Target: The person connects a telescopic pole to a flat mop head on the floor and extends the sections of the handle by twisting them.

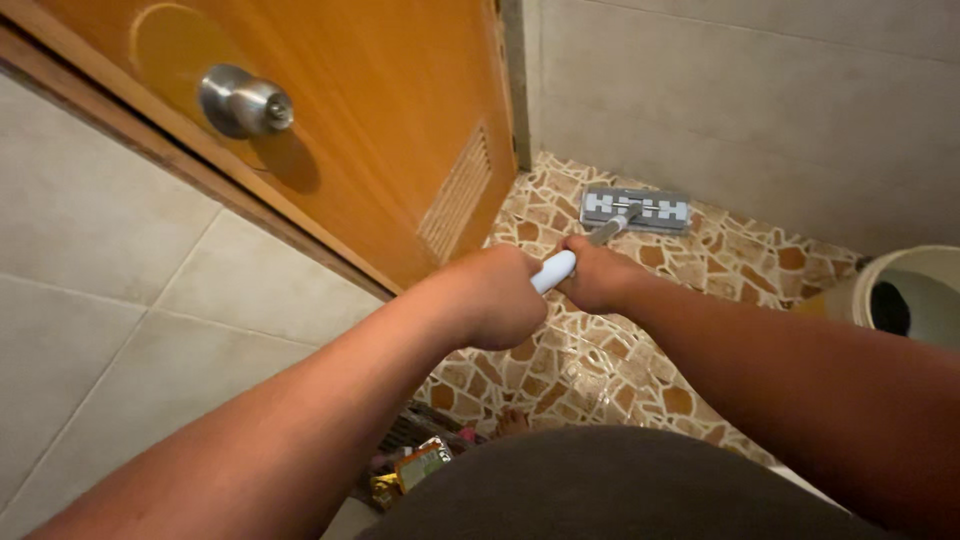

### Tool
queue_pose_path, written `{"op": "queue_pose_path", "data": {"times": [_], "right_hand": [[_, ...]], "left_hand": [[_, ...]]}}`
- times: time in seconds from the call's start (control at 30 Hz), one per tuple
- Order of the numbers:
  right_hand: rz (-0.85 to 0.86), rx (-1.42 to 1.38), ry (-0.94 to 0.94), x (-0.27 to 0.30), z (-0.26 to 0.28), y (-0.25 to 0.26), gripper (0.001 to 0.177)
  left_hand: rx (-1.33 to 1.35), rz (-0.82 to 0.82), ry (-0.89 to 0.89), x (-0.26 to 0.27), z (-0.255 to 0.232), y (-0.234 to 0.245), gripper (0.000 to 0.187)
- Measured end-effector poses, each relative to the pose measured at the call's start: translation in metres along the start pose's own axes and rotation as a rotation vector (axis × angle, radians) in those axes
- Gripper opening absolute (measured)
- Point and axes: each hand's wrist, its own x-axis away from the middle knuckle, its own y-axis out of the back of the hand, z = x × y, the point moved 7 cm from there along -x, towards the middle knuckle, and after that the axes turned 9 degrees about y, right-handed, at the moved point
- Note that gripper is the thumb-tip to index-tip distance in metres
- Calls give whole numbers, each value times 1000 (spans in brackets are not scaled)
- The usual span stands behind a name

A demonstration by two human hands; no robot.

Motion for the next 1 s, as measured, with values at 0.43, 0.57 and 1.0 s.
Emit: {"op": "queue_pose_path", "data": {"times": [0.43,0.57,1.0], "right_hand": [[56,173,-81,34,21,29,51],[-31,151,16,52,33,31,49],[-103,109,-147,80,12,65,42]], "left_hand": [[425,53,49,0,5,-7,32],[543,42,93,17,14,-12,39],[126,-83,-181,20,-38,14,39]]}}
